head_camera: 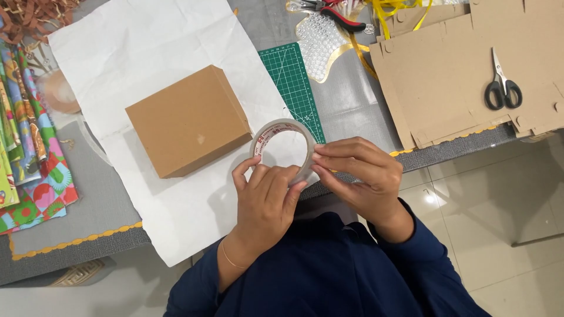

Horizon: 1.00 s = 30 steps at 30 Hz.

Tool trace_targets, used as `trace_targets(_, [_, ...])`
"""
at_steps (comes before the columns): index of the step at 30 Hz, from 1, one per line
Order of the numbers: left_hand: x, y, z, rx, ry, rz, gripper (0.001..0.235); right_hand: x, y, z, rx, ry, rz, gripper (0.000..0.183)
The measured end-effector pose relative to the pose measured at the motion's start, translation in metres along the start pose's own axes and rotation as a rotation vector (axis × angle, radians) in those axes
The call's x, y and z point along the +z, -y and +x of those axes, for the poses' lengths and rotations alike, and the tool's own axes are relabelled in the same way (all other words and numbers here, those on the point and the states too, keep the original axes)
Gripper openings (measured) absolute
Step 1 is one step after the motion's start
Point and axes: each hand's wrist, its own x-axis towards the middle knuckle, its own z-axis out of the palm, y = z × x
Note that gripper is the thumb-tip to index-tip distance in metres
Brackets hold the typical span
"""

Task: The person wraps a small cardboard box with purple patterned wrapping paper. They use scissors to cut tape and apply it to secure the paper, folding the edges neatly and taping the ends to complete the package.

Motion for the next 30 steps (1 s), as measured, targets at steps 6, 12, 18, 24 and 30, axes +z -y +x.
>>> trace_targets(6, [0.003, 0.001, -0.002, 0.062, -0.032, 0.047, 0.018, 0.001, -0.003, -0.006, -0.012, -0.038, -0.004, 0.012])
trace_targets(12, [0.005, -0.002, -0.003, 0.080, -0.034, 0.095, 0.017, 0.003, -0.010, -0.010, -0.012, -0.091, 0.057, 0.012])
trace_targets(18, [0.004, -0.006, -0.001, 0.081, -0.042, 0.124, 0.017, 0.005, -0.004, -0.010, -0.009, -0.110, 0.053, 0.010])
trace_targets(24, [0.004, -0.008, -0.001, 0.104, -0.056, 0.206, 0.016, 0.005, -0.008, -0.014, 0.002, -0.108, 0.073, 0.010])
trace_targets(30, [0.003, -0.009, 0.001, 0.155, -0.066, 0.321, 0.017, 0.011, -0.001, -0.015, -0.037, -0.138, 0.007, 0.010])
